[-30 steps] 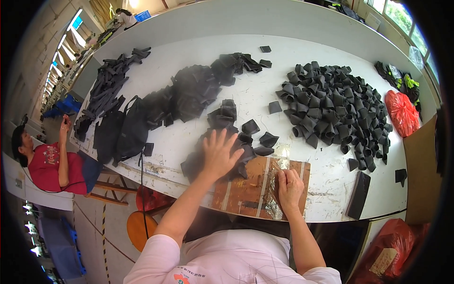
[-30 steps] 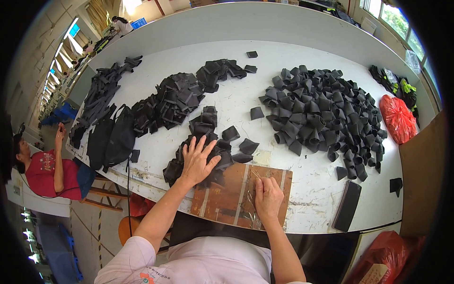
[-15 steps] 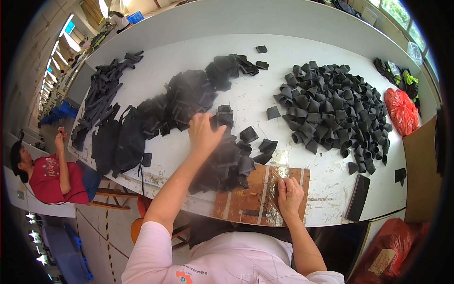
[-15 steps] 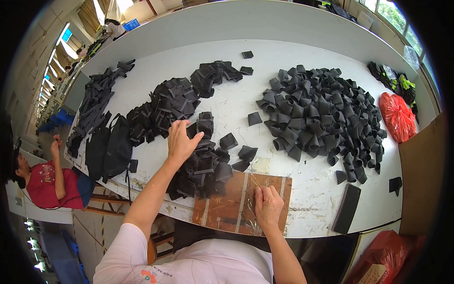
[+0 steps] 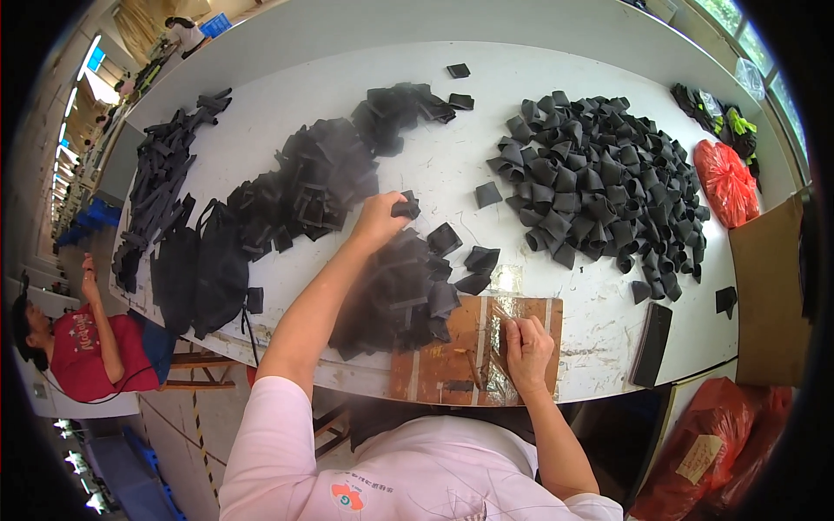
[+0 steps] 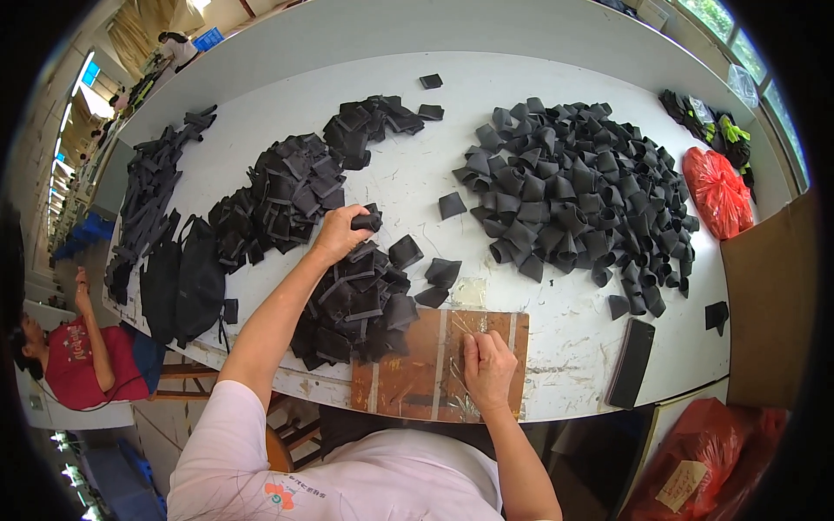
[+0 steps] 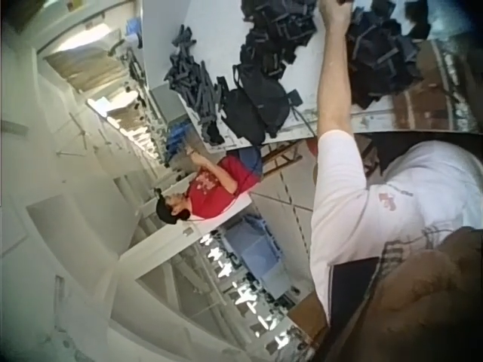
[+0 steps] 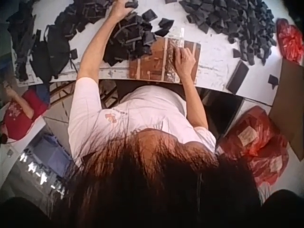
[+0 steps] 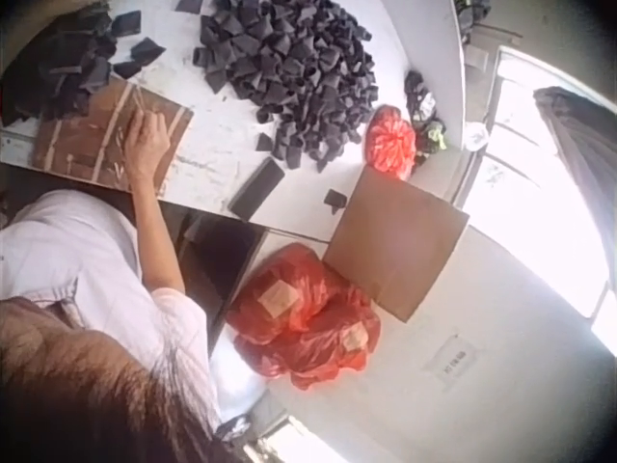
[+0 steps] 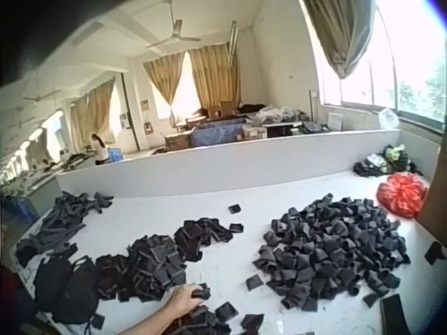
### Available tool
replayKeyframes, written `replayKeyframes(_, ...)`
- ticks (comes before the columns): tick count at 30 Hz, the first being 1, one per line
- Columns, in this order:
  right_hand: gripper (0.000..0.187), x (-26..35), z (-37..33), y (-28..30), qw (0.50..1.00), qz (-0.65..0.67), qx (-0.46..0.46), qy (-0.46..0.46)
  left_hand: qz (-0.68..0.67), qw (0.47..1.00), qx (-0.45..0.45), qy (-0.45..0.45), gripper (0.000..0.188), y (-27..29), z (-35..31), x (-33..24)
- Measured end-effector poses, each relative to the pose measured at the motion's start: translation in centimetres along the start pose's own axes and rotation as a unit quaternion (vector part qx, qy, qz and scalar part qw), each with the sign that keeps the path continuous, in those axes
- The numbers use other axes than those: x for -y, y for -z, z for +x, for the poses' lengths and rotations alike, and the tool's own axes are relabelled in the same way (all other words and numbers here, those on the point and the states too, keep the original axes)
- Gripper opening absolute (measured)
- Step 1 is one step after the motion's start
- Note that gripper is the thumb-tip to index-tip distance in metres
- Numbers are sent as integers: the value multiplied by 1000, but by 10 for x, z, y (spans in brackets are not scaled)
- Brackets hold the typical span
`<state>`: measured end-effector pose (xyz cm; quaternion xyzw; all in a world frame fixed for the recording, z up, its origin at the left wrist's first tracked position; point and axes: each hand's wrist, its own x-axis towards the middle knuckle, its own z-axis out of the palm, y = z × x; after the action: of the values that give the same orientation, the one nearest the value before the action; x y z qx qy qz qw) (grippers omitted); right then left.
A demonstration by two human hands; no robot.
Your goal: The recorder is folding and sorting small black fabric pieces on a workbench.
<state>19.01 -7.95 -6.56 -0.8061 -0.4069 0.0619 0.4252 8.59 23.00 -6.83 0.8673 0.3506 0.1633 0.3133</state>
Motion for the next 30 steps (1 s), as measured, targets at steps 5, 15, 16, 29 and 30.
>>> replayKeyframes(5, 14, 0, -1, 1, 1000, 2, -5, 7, -115, 993, 7, 39, 24, 17, 4, 0)
replayKeyframes(15, 13, 1, 2, 2, 1000, 13, -5, 3, -226, 965, 105, 76, 27, 50, -2, -25)
replayKeyframes(16, 13, 2, 2, 2, 1000, 13, -6, 5, -165, 982, 82, 50, 27, 49, -4, -24)
replayKeyframes(29, 14, 1, 0, 0, 1000, 8, 0, 2, -15, 995, -89, 38, 37, 70, -10, 17)
replayKeyframes(30, 14, 0, 0, 0, 1000, 5, -2, 2, -25, 995, -86, 40, 37, 74, -11, 11)
